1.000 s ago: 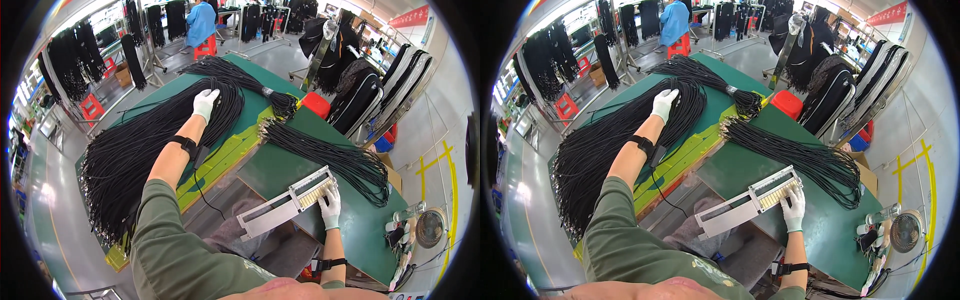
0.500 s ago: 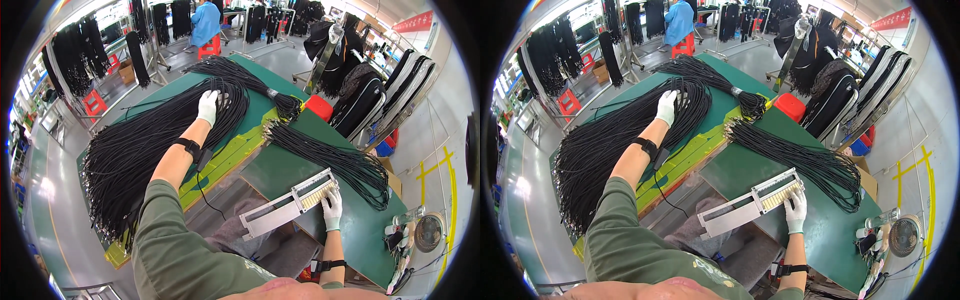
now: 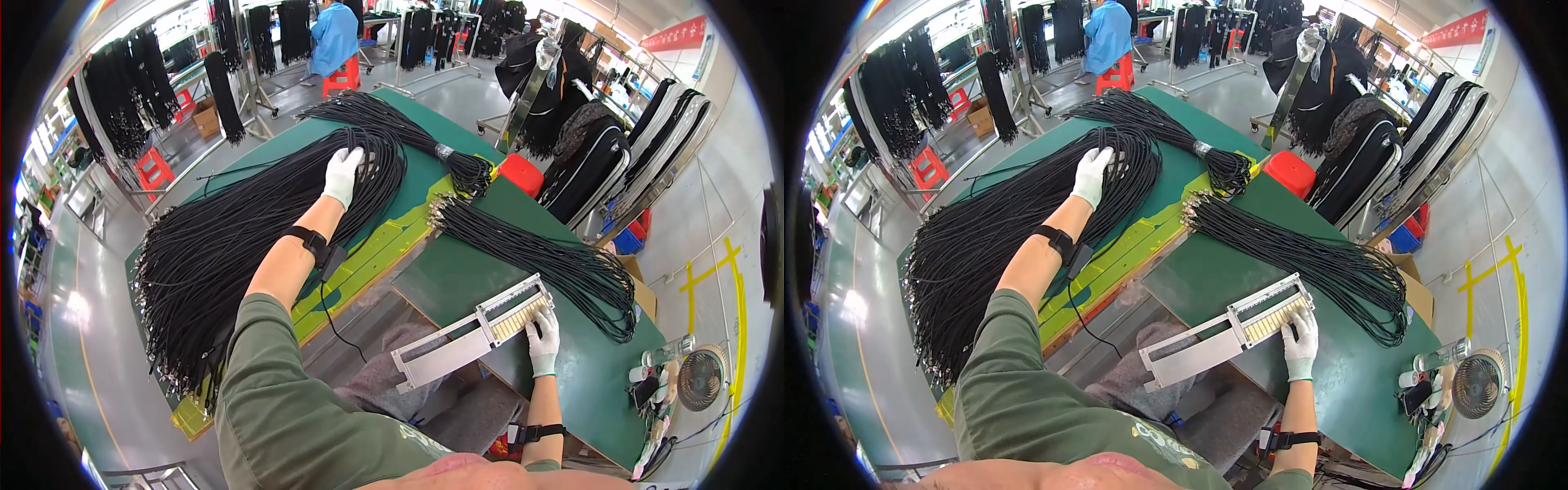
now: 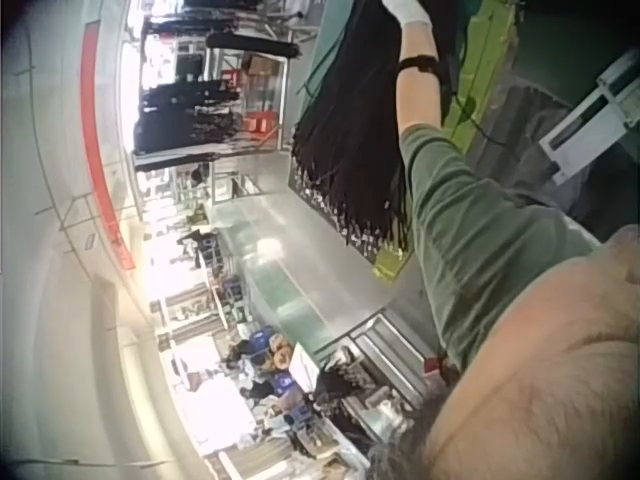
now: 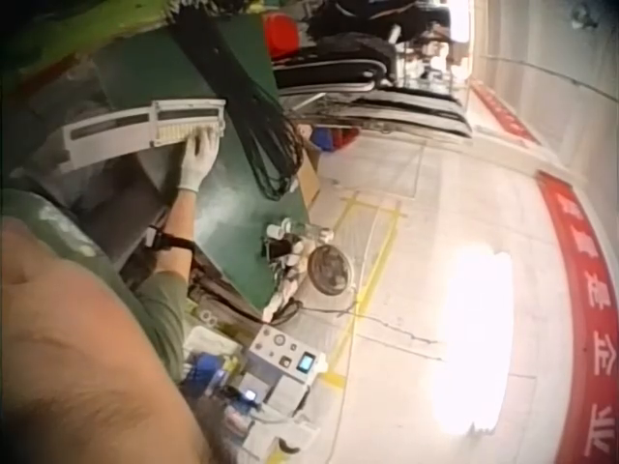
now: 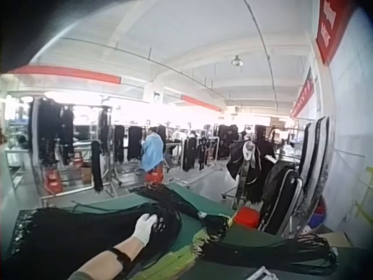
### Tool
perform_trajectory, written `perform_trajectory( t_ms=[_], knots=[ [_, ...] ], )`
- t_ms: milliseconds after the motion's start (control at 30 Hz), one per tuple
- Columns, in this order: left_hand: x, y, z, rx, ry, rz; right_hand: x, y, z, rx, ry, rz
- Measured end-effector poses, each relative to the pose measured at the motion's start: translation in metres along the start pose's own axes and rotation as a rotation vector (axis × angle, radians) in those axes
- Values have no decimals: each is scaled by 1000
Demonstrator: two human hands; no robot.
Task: The person puts on gloves, picks up a bundle of cables, and separates them to place the ends into a metal fixture. They then move the fixture to a machine for processing before removing the cables and setting them aside.
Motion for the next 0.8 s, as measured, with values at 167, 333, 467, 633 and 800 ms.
perform_trajectory(
  t_ms=[167,333,467,633,800],
  knots=[
    [-6,6,8,108,291,9,1,0,-4,-14,21,20],
    [5,6,3,83,321,-8,-2,-1,3,0,-3,19],
    [-1,7,16,194,618,45,3,1,-1,13,17,-23],
    [15,2,56,483,1385,247,-4,0,-7,-24,43,38],
    [-22,42,51,175,598,11,1,4,-2,-54,-4,56]
  ],
)
Point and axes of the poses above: each hand's wrist, its own y-axis towards the middle knuckle, its own x-axis out of the palm, z = x × y, the point moved 9 cm from there along y, towards the middle knuckle, and after that the axes turned 6 degrees about -z, right-handed, at the moved point
